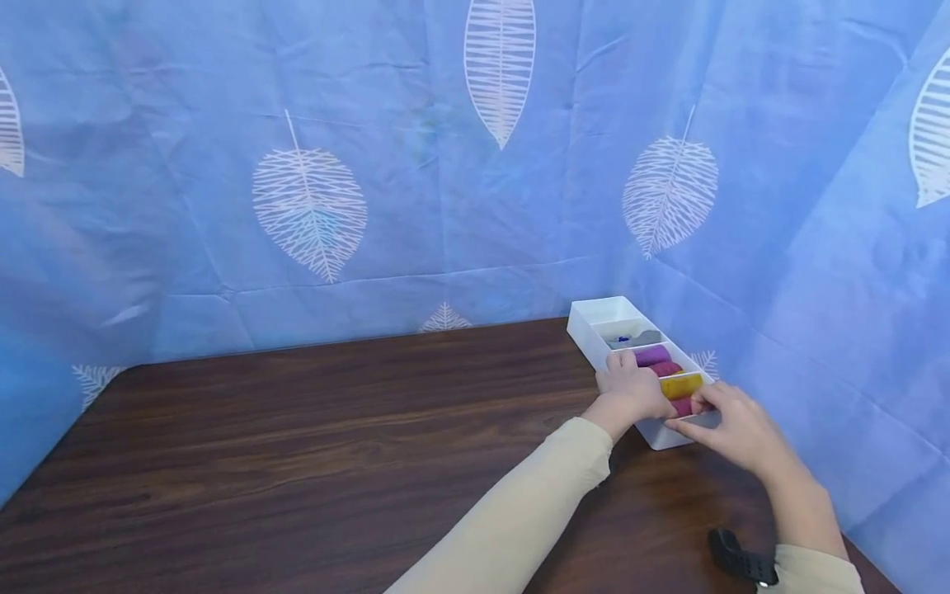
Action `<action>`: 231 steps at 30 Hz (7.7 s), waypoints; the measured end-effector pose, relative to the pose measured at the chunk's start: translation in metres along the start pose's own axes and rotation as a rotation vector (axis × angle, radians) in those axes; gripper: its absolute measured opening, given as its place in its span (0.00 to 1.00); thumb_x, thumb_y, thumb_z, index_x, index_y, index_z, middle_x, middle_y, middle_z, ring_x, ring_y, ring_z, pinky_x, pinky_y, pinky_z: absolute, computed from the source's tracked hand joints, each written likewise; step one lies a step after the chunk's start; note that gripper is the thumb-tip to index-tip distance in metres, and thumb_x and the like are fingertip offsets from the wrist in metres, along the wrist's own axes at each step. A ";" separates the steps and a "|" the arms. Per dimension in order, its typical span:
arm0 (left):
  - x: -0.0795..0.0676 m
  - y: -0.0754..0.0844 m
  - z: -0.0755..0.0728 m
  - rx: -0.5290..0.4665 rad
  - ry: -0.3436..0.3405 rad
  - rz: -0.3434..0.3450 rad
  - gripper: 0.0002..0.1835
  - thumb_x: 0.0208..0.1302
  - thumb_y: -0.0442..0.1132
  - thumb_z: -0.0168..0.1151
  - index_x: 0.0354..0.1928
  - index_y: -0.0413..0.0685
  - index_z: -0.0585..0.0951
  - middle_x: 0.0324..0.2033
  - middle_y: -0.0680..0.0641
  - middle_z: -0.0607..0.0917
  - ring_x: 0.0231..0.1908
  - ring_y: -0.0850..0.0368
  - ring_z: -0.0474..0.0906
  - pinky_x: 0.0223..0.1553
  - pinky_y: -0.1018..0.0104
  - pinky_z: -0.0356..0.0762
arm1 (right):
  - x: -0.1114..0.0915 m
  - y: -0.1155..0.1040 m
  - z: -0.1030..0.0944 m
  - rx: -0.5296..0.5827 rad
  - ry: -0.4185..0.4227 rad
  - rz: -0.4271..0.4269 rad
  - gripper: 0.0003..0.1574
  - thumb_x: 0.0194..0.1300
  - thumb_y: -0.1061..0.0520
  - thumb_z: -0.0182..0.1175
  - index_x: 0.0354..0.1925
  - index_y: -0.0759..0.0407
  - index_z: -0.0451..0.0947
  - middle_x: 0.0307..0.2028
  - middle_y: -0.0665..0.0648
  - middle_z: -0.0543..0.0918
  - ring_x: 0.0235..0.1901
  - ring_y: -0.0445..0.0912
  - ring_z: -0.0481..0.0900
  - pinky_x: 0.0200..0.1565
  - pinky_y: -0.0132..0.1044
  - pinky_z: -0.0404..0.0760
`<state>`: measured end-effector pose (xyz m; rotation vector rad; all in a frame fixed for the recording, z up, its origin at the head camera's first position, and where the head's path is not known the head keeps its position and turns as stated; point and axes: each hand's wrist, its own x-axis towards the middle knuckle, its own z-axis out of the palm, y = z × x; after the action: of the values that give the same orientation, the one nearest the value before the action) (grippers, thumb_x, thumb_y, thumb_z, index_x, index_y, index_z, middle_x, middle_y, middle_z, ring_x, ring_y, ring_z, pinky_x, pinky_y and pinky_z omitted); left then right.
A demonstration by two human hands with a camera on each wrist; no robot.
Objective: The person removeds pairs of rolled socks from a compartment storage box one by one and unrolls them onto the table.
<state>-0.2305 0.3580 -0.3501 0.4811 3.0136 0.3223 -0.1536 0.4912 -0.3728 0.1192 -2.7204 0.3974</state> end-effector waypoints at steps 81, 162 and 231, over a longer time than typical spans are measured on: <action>-0.042 -0.171 -0.060 0.055 0.551 0.385 0.16 0.64 0.52 0.57 0.18 0.63 0.74 0.32 0.58 0.66 0.37 0.59 0.55 0.37 0.61 0.48 | -0.003 -0.001 0.007 0.030 -0.020 0.052 0.29 0.51 0.42 0.74 0.25 0.53 0.64 0.24 0.51 0.62 0.24 0.35 0.57 0.25 0.32 0.55; -0.103 -0.406 -0.059 -0.121 0.183 -0.058 0.37 0.59 0.54 0.68 0.69 0.56 0.69 0.61 0.40 0.75 0.59 0.40 0.70 0.56 0.41 0.68 | 0.074 -0.109 0.031 0.011 -0.065 -0.276 0.21 0.51 0.42 0.74 0.34 0.52 0.77 0.32 0.49 0.78 0.34 0.43 0.73 0.34 0.40 0.76; -0.162 -0.397 -0.068 0.071 -0.392 0.412 0.39 0.59 0.63 0.63 0.71 0.64 0.66 0.73 0.59 0.63 0.75 0.51 0.51 0.71 0.40 0.51 | 0.139 -0.332 0.154 0.200 -0.603 -0.602 0.24 0.65 0.57 0.64 0.58 0.63 0.78 0.58 0.64 0.78 0.60 0.59 0.75 0.58 0.51 0.76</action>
<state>-0.2027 -0.0752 -0.3635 1.0388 2.5356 0.1209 -0.2921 0.1252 -0.3694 1.2547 -2.9910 0.5042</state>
